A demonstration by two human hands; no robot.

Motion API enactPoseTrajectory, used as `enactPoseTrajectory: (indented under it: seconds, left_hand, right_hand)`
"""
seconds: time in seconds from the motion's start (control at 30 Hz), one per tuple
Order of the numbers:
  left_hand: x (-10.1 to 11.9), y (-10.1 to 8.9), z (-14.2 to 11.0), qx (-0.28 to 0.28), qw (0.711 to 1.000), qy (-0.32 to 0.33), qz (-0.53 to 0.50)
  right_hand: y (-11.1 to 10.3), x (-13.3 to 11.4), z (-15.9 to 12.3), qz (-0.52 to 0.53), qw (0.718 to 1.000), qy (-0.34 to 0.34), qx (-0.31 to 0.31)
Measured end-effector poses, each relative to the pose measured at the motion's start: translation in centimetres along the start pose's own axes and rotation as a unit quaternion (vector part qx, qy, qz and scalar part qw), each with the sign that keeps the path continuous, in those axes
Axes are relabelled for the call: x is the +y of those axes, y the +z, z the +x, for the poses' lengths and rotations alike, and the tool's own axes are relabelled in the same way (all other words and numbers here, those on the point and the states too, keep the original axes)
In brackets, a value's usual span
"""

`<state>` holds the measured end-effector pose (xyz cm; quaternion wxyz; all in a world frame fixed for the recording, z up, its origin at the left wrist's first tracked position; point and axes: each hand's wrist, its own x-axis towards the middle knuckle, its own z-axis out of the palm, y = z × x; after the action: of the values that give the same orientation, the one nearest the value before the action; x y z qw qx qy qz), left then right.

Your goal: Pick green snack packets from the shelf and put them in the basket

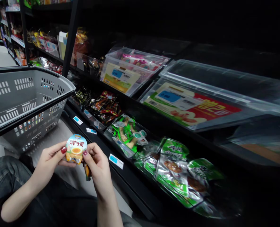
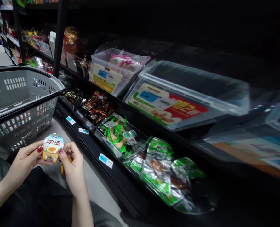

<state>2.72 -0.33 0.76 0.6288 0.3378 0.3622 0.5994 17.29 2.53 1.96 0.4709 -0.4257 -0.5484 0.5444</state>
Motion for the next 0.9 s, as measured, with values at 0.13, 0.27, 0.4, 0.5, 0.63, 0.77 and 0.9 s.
enactPoseTrajectory:
  seconds: [0.13,0.27,0.4,0.5,0.63,0.77,0.9]
  left_hand:
    - [0.2,-0.04,0.07,0.001,1.0,-0.025,0.015]
    - [0.27,0.03,0.18,0.02,0.999,-0.041,0.017]
    - [0.19,0.06,0.27,0.024,0.998,-0.047,0.018]
    - [0.2,0.03,0.27,0.02,0.999,-0.049,0.009]
    - [0.33,0.04,0.24,0.021,0.999,-0.047,0.003]
    - [0.29,0.07,0.22,0.014,0.999,-0.036,-0.006]
    - [0.09,0.02,0.17,0.006,1.0,-0.013,-0.012]
  right_hand:
    - [0.14,-0.1,0.04,0.031,0.999,0.018,-0.002]
    - [0.36,-0.19,0.04,0.059,0.997,0.049,-0.008]
    - [0.47,-0.12,0.06,0.072,0.996,0.06,0.0]
    - [0.45,-0.05,0.13,0.077,0.995,0.057,-0.004]
    - [0.46,0.01,0.17,0.083,0.995,0.049,-0.006]
    - [0.35,0.14,0.19,0.084,0.995,0.047,-0.009]
    - [0.04,0.28,0.25,0.085,0.996,0.039,-0.011]
